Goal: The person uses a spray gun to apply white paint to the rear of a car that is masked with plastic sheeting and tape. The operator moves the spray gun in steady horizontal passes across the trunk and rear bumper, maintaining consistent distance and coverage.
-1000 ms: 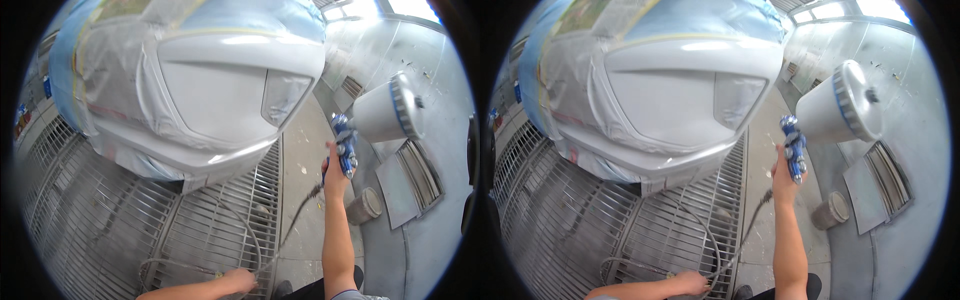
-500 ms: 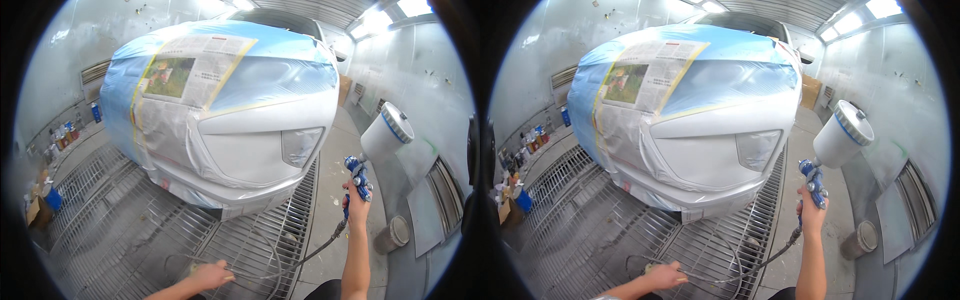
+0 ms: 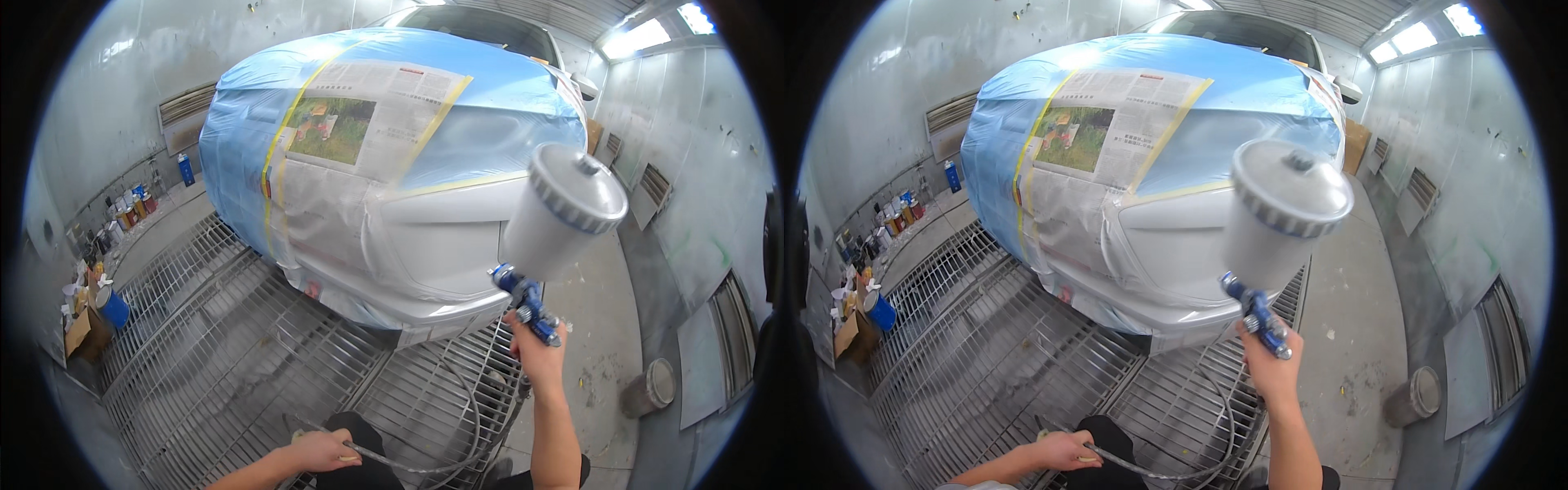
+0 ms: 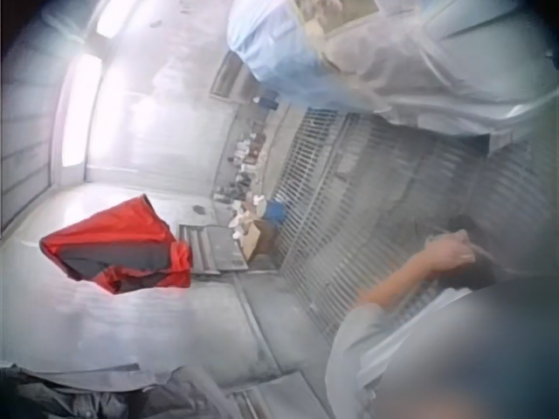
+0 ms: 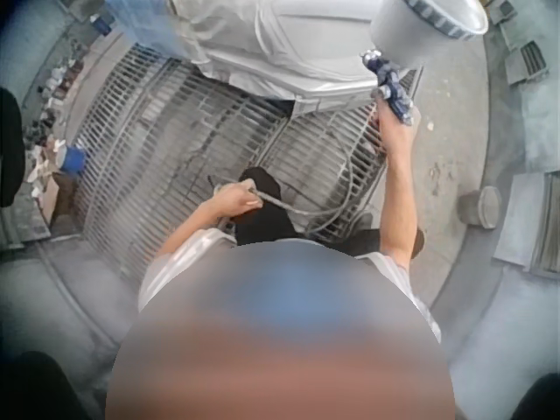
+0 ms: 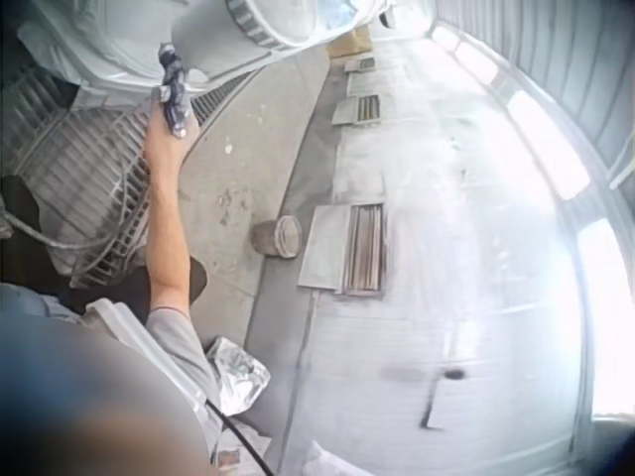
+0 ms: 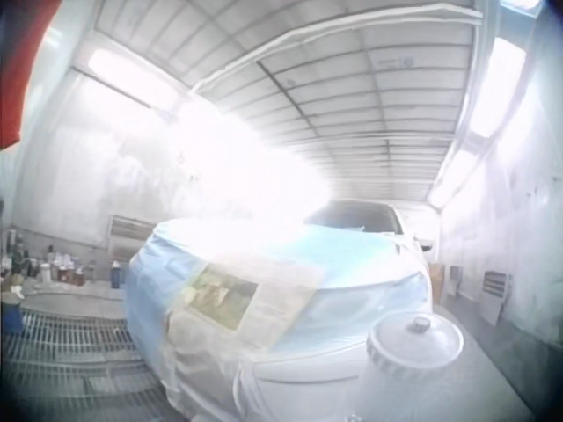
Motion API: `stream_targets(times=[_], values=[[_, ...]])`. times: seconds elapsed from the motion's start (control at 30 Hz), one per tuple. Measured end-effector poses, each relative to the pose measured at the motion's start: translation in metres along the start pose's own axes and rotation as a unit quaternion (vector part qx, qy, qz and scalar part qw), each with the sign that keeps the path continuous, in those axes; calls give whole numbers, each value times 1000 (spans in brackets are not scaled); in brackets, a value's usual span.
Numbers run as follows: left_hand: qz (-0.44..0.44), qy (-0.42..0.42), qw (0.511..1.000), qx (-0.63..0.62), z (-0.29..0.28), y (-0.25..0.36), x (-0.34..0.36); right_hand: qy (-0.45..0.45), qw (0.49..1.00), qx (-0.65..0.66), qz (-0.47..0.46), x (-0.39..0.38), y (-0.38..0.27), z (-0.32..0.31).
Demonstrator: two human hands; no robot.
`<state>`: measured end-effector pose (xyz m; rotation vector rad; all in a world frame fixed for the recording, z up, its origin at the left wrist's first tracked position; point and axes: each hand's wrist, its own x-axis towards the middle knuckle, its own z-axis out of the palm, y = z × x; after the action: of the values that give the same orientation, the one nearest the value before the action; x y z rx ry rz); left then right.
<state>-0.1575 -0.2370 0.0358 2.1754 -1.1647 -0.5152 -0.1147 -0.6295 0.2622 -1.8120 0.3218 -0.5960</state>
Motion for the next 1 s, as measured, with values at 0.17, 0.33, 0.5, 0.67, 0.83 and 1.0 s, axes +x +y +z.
stream_targets(times=[0.17, 0.33, 0.5, 0.67, 0.83, 1.0], values=[[-10, -15, 1000, -8, 23, -4, -9, 69, 997, 6, -19, 8, 5, 19], [-30, -26, 999, -5, 27, 13, -10, -22, 999, 26, -41, 6, -4, 57], [-108, 56, 991, -50, 21, 62, -5, -162, 985, 60, 12, 14, -34, 83], [-87, 24, 996, -26, 28, 78, 15, -127, 990, 57, 20, 30, -32, 53], [-75, 25, 997, -17, 66, 69, 36, -35, 998, 59, -2, 49, -12, -21], [-29, 20, 998, -47, 68, 80, 55, 50, 998, 37, -13, 69, 5, -88]])
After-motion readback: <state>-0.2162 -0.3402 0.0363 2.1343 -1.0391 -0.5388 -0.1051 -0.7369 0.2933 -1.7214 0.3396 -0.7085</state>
